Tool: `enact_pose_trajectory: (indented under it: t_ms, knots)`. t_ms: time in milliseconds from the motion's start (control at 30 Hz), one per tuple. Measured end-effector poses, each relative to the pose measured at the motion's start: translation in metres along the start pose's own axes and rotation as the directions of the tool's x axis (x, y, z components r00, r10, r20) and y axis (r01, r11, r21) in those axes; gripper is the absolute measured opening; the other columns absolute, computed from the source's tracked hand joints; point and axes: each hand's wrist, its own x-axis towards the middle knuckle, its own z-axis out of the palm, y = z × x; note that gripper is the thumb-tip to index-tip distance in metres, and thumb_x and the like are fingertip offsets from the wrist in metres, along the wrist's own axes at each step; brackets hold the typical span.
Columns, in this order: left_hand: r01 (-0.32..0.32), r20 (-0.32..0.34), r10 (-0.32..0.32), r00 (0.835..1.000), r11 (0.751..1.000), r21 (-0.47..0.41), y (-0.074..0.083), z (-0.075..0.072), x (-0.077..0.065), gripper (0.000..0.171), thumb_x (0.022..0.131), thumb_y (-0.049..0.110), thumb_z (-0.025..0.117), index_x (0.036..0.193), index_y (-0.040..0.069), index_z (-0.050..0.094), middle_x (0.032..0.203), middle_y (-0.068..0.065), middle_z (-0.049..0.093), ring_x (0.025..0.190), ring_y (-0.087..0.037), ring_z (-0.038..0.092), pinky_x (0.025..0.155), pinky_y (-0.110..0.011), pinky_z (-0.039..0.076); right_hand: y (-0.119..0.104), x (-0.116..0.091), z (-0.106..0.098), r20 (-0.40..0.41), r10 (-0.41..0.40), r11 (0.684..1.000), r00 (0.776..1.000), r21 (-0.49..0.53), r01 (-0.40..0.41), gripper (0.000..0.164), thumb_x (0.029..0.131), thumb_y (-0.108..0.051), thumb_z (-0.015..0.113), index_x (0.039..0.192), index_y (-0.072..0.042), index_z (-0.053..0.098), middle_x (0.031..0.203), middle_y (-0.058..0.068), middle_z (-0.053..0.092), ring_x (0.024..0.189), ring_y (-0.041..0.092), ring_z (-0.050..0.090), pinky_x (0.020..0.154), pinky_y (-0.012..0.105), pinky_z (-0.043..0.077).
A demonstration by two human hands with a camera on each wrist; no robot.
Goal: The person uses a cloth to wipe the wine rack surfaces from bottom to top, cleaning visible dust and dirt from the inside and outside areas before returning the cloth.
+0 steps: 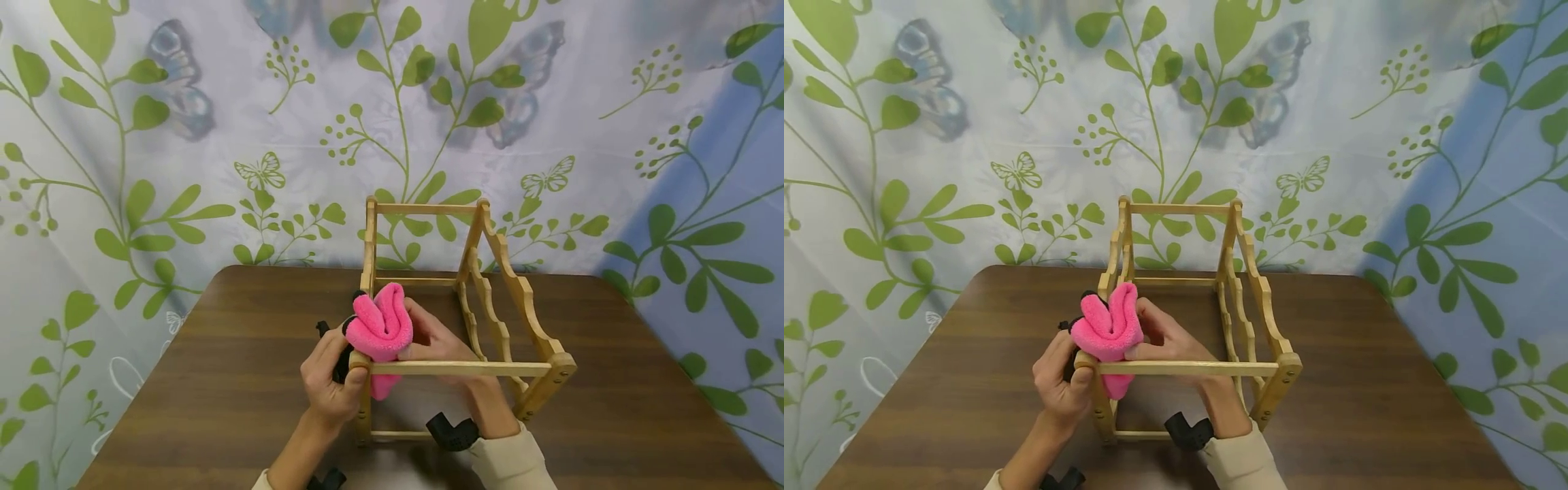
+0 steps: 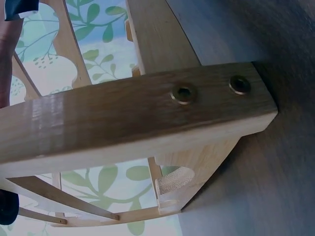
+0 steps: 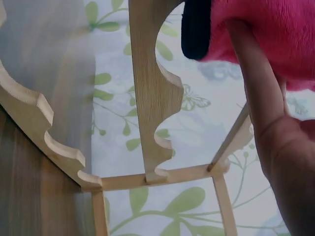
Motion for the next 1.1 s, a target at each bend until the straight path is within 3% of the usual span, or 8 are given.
enact_pose_trajectory:
  t_ms: [133,200,367,533,633,733,900,1100]
  knots:
    - [0.007,-0.024,-0.008,1.000,1.000,-0.030,0.001,0.002,0.001,0.056,0.098,0.037,0.061,0.101,-0.019,0.065,0.096,-0.026,0.069,0.086,-0.026,0.068,0.086,-0.027,0.055,0.001,0.000,-0.004,0.067,0.001,0.996,0.998,0.090,-0.007,0.042,0.094,-0.030,0.065,0.126,-0.011,0.047,0.112,0.008,0.051,0.099,0.016,0.051,0.083,0.027,0.047]
    - [0.010,-0.030,-0.011,0.999,0.999,-0.046,0.001,0.002,0.002,0.055,0.097,0.036,0.062,0.100,-0.019,0.065,0.097,-0.025,0.069,0.085,-0.025,0.068,0.086,-0.027,0.055,0.000,0.001,-0.002,0.045,-0.008,0.998,0.999,0.064,0.005,0.037,0.093,-0.023,0.065,0.125,-0.011,0.050,0.110,0.008,0.054,0.098,0.017,0.053,0.082,0.028,0.049]
    - [0.016,-0.029,-0.017,0.999,0.999,-0.042,0.001,0.002,0.002,0.055,0.097,0.037,0.062,0.099,-0.018,0.066,0.095,-0.023,0.070,0.082,-0.025,0.067,0.084,-0.026,0.055,0.003,0.003,0.004,-0.105,-0.106,0.992,0.989,-0.072,0.099,0.028,0.093,-0.021,0.067,0.116,-0.012,0.054,0.103,0.005,0.057,0.091,0.016,0.055,0.073,0.027,0.051]
    - [0.009,-0.044,-0.010,0.999,0.999,-0.034,0.001,0.003,0.001,0.055,0.097,0.037,0.062,0.099,-0.018,0.066,0.097,-0.023,0.070,0.081,-0.025,0.067,0.082,-0.026,0.055,0.011,0.011,0.008,-0.308,-0.189,0.979,0.932,-0.136,0.154,0.020,0.092,-0.005,0.059,0.111,-0.011,0.055,0.102,0.004,0.057,0.087,0.015,0.055,0.068,0.023,0.049]
    - [0.012,-0.042,-0.014,0.999,0.998,-0.058,0.000,0.004,0.001,0.054,0.097,0.036,0.063,0.096,-0.018,0.066,0.098,-0.025,0.070,0.088,-0.028,0.069,0.085,-0.029,0.056,0.013,0.019,0.011,-0.457,-0.194,0.975,0.868,-0.186,0.120,0.021,0.089,0.005,0.052,0.109,-0.001,0.052,0.101,0.006,0.059,0.085,0.015,0.057,0.068,0.023,0.051]
    - [0.016,-0.034,-0.019,0.999,0.996,-0.086,-0.001,0.004,0.002,0.053,0.097,0.035,0.063,0.093,-0.018,0.065,0.095,-0.027,0.069,0.094,-0.032,0.070,0.088,-0.034,0.055,0.017,0.028,0.011,-0.590,-0.185,0.975,0.786,-0.211,0.071,0.019,0.090,0.008,0.049,0.110,0.007,0.047,0.098,0.009,0.060,0.082,0.015,0.059,0.067,0.024,0.051]
    - [0.030,-0.007,-0.031,1.000,0.995,-0.099,0.000,0.004,0.005,0.054,0.098,0.035,0.061,0.094,-0.018,0.065,0.096,-0.027,0.069,0.098,-0.035,0.069,0.090,-0.036,0.054,0.020,0.039,0.006,-0.725,-0.179,0.984,0.665,-0.144,0.108,0.015,0.094,0.007,0.050,0.108,0.000,0.049,0.089,0.008,0.061,0.073,0.014,0.060,0.061,0.024,0.051]
    - [0.017,-0.003,-0.018,1.000,0.994,-0.107,0.001,0.004,0.008,0.054,0.099,0.035,0.060,0.095,-0.019,0.065,0.097,-0.028,0.068,0.099,-0.036,0.068,0.092,-0.038,0.054,0.022,0.042,-0.010,-0.867,-0.157,0.982,0.473,-0.086,0.168,0.015,0.102,-0.012,0.054,0.116,-0.009,0.049,0.086,0.009,0.061,0.074,0.016,0.062,0.062,0.024,0.052]
